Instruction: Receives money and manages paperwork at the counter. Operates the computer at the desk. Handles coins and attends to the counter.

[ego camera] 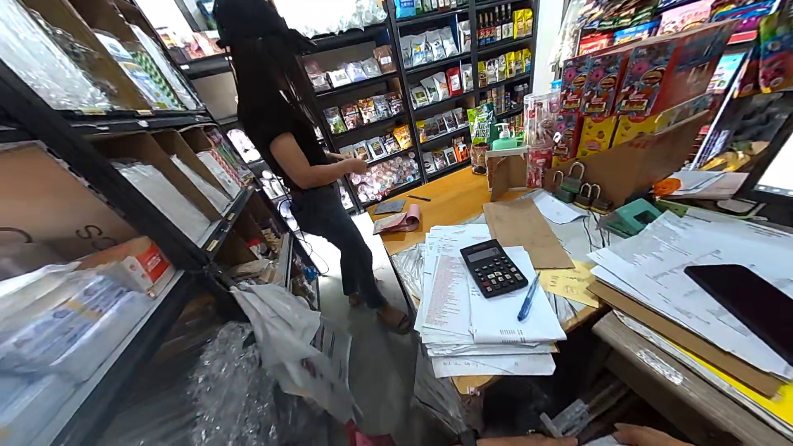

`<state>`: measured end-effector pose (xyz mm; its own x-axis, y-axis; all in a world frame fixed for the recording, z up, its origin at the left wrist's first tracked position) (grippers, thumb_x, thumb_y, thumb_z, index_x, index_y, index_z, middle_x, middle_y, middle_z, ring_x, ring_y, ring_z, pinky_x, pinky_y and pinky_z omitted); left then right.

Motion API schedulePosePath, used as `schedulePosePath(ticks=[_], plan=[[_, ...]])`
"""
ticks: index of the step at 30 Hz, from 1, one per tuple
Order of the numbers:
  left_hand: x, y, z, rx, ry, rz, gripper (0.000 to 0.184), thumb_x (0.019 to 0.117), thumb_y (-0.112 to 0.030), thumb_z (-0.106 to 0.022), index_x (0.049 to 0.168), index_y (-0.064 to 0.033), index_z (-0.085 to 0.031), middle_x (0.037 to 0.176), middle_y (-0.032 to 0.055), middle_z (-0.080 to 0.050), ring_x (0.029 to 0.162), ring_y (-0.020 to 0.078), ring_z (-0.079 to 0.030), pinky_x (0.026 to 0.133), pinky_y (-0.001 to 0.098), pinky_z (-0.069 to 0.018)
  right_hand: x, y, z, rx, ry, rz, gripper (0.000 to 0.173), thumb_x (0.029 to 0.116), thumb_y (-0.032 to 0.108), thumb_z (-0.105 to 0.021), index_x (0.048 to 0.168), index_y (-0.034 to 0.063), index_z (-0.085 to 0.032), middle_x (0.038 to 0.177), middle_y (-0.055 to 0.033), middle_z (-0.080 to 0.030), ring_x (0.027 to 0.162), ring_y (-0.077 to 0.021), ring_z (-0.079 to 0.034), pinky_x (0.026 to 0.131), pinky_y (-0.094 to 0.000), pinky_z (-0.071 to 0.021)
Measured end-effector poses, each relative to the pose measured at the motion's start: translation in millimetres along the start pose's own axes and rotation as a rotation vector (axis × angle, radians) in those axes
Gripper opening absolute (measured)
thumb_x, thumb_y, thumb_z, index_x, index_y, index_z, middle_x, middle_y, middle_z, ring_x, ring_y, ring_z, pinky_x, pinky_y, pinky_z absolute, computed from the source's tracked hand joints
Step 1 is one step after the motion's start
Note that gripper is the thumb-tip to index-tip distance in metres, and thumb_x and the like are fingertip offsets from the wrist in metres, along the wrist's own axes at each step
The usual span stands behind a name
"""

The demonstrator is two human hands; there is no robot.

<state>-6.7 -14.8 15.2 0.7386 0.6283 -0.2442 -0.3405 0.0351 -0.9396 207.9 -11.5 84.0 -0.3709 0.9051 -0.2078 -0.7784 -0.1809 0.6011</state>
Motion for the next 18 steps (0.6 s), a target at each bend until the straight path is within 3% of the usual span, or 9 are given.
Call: schedulePosePath(ticks=[2,5,6,7,9,11,12,15,18], plan=[[3,-2,-2,-0.06,-0.041,0.01,0.074,0.1053,-0.038,-0.042,0.157,0.0105,-0.021,0.158,0.0361,-0.03,0.15,0.0432,-0.032,0.123,0.0543,-0.0231,1,4,0,0.009,-0.096,0.027,0.028,0.1,-0.003,-0.051,0.118,-0.0125,-0.069,0.12,-0.0338,-0.067,0.115,-0.0495,-0.065,0.103,-0.061,-0.047],[15,-6,-1,-0.26,-0.226,-0.018,0.083,0.103,-0.046,-0.041,0.157,0.0116,-0.017,0.154,0.0363,-0.037,0.142,0.0411,-0.042,0.116,0.0517,-0.0347,4,12,9,0.03,-0.294,0.145,0.026,0.095,-0.01,-0.053,0.114,-0.0134,-0.07,0.119,-0.035,-0.067,0.113,-0.0517,-0.065,0.101,-0.0634,-0.0486],[20,-8,2,-0.326,-0.274,-0.01,0.077,0.104,-0.039,-0.042,0.158,0.0106,-0.018,0.152,0.0352,-0.04,0.139,0.0386,-0.046,0.114,0.0503,-0.0376,7,13,11,0.022,-0.398,0.223,0.025,0.093,-0.012,-0.054,0.111,-0.0124,-0.072,0.117,-0.0333,-0.069,0.111,-0.0505,-0.067,0.098,-0.0628,-0.0512],[26,-11,7,-0.39,-0.297,0.01,0.069,0.1052,-0.031,-0.045,0.157,0.008,-0.021,0.149,0.0316,-0.045,0.133,0.0336,-0.052,0.111,0.0478,-0.042,12,13,13,-0.002,-0.518,0.305,0.025,0.0909,-0.013,-0.056,0.108,-0.0096,-0.074,0.113,-0.0294,-0.072,0.106,-0.0468,-0.071,0.094,-0.0603,-0.055],[34,-19,11,-0.517,-0.302,0.033,0.054,0.1029,-0.017,-0.05,0.15,0.0048,-0.036,0.126,0.0171,-0.063,0.107,0.0176,-0.065,0.094,0.0371,-0.0537,20,15,17,-0.05,-0.73,0.421,0.027,0.0881,-0.01,-0.056,0.105,-0.0045,-0.076,0.11,-0.0228,-0.075,0.101,-0.0399,-0.074,0.088,-0.0535,-0.0595],[37,-36,11,-0.705,-0.306,0.057,0.029,0.1019,-0.005,-0.049,0.13,0.0014,-0.05,0.102,0.0056,-0.07,0.089,0.0117,-0.07,0.082,0.0319,-0.0585,20,21,27,-0.004,-0.8,0.433,0.032,0.0904,-0.007,-0.053,0.116,-0.0061,-0.073,0.119,-0.0243,-0.072,0.107,-0.0394,-0.073,0.092,-0.0495,-0.0583],[38,-46,10,-0.772,-0.331,0.065,0.023,0.1023,-0.001,-0.047,0.125,-0.0002,-0.051,0.096,0.0033,-0.071,0.085,0.0111,-0.071,0.08,0.0311,-0.0596,21,20,31,0.058,-0.814,0.416,0.036,0.0924,-0.003,-0.052,0.124,-0.0084,-0.068,0.122,-0.0258,-0.07,0.107,-0.0374,-0.072,0.092,-0.0461,-0.0579],[50,-58,8,-0.85,-0.448,0.011,0.02,0.1038,0.001,-0.044,0.123,-0.002,-0.05,0.094,0.0026,-0.073,0.084,0.012,-0.073,0.079,0.0312,-0.0619,13,-1,30,0.404,-0.705,0.309,0.052,0.1029,0.012,-0.05,0.151,-0.0079,-0.04,0.136,-0.0209,-0.063,0.113,-0.0181,-0.069,0.095,-0.0309,-0.057],[62,-53,8,-0.892,-0.517,-0.028,0.018,0.1042,0.002,-0.045,0.12,-0.0034,-0.051,0.094,0.0045,-0.073,0.084,0.0141,-0.074,0.079,0.0332,-0.063,-4,-17,14,0.672,-0.565,0.168,0.051,0.1065,0.021,-0.047,0.152,-0.0014,-0.04,0.127,-0.0116,-0.068,0.103,-0.0081,-0.069,0.089,-0.0276,-0.0581]])
Point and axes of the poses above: each hand's wrist, its own x-axis towards the middle knuckle, its own z-axis out of the back of the hand, y = z × x, the point moved 2 cm from there along x, towards the middle knuckle
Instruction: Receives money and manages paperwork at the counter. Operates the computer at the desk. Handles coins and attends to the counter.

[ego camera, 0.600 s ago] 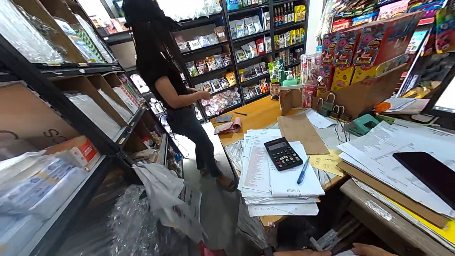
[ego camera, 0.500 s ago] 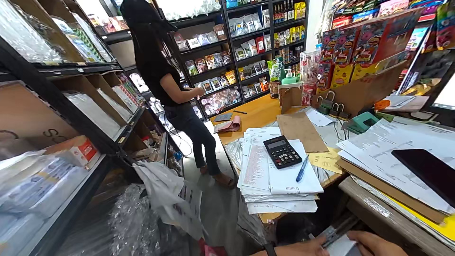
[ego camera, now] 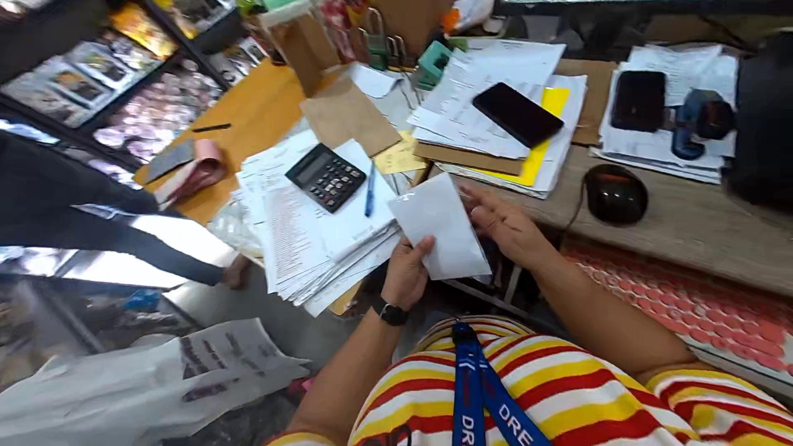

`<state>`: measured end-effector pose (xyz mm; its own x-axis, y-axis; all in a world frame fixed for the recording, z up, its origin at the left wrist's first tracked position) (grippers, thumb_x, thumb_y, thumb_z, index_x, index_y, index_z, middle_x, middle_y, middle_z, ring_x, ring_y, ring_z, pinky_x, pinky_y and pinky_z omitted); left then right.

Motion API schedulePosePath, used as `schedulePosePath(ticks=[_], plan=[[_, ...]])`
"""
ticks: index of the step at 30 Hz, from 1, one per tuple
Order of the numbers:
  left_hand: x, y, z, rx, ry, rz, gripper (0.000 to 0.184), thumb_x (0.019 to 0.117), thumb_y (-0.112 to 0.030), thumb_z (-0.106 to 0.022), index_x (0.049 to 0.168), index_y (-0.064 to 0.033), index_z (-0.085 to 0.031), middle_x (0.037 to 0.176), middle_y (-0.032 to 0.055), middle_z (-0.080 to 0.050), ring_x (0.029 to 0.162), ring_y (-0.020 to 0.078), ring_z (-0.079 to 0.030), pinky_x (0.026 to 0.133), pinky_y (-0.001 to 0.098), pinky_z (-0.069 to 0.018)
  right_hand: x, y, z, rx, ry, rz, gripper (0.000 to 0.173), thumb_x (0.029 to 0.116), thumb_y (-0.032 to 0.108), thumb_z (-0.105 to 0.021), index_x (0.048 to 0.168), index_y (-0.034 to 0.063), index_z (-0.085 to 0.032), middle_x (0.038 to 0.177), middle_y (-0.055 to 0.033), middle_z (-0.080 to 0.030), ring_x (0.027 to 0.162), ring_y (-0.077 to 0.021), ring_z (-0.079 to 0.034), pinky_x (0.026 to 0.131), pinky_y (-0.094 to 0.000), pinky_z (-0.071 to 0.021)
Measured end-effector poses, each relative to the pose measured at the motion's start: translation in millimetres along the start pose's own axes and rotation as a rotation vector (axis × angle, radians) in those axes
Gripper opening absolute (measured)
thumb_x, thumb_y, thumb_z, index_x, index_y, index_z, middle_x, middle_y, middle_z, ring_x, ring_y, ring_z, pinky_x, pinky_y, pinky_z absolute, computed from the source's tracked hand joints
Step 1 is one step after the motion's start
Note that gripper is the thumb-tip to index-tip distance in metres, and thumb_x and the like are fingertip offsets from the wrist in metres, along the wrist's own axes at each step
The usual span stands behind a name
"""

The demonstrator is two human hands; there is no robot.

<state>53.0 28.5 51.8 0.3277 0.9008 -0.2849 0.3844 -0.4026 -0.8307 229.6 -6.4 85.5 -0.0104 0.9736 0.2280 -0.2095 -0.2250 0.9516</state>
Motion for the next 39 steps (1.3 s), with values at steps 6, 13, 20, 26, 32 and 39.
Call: schedulePosePath(ticks=[6,13,20,26,32,39], plan=[[5,14,-3,0.036,-0.004,0.018,0.015,0.1044,0.001,-0.046,0.113,-0.0055,-0.056,0.091,0.0038,-0.073,0.082,0.0127,-0.073,0.077,0.031,-0.0623,-36,-25,-2,-0.093,-0.043,-0.217,0.025,0.1012,0.007,-0.059,0.123,-0.0054,-0.064,0.095,-0.0083,-0.072,0.08,-0.0026,-0.066,0.078,-0.0222,-0.0551],[3,23,8,0.06,-0.067,0.019,0.015,0.1041,0.002,-0.047,0.107,-0.0053,-0.061,0.09,0.0035,-0.073,0.081,0.0116,-0.073,0.075,0.0285,-0.0619,-53,-43,6,-0.007,0.056,-0.385,0.032,0.1015,0.012,-0.062,0.129,-0.0036,-0.059,0.1,-0.0089,-0.072,0.082,-0.0042,-0.069,0.077,-0.0223,-0.0578],[1,45,23,0.302,-0.033,0.136,0.013,0.1027,0.001,-0.051,0.114,0.0018,-0.057,0.095,0.0037,-0.07,0.083,0.0092,-0.069,0.079,0.0272,-0.0588,-73,-46,15,-0.291,0.09,-0.453,0.024,0.1047,0.01,-0.054,0.108,-0.0088,-0.068,0.095,-0.0198,-0.072,0.087,-0.0233,-0.071,0.085,-0.0402,-0.0568],[28,86,68,0.91,0.114,0.171,0.04,0.1012,-0.008,-0.06,0.138,0.0072,-0.054,0.13,0.0231,-0.064,0.117,0.0241,-0.065,0.102,0.039,-0.051,-96,-21,82,-0.459,-0.385,-0.075,0.023,0.1018,0.012,-0.057,0.109,-0.0069,-0.067,0.095,-0.0095,-0.073,0.084,-0.0074,-0.071,0.081,-0.0287,-0.0609],[71,115,26,1.393,0.464,0.188,0.04,0.1035,-0.013,-0.058,0.14,0.0042,-0.056,0.133,0.0268,-0.062,0.124,0.0381,-0.062,0.108,0.052,-0.0468,-62,-35,115,-0.379,-0.648,0.103,0.023,0.1049,0.012,-0.052,0.119,-0.0052,-0.058,0.103,-0.0001,-0.071,0.091,0.0004,-0.07,0.084,-0.0233,-0.0607],[96,141,-29,1.693,0.639,0.426,0.04,0.1025,-0.016,-0.059,0.129,0.014,-0.059,0.137,0.0319,-0.057,0.131,0.0447,-0.053,0.112,0.0568,-0.0384,-21,-57,89,-0.671,-0.575,0.193,0.034,0.1022,0.009,-0.049,0.109,-0.0209,-0.063,0.1,-0.0373,-0.068,0.092,-0.0424,-0.07,0.088,-0.0508,-0.0552]])
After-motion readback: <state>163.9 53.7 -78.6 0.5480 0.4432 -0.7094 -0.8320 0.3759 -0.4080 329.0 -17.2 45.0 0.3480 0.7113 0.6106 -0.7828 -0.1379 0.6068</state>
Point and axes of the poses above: each hand's wrist, its own x-axis towards the middle knuckle, its own z-axis out of the back of the hand, y = z × x, the point moved 2 cm from there along x, towards the middle knuckle
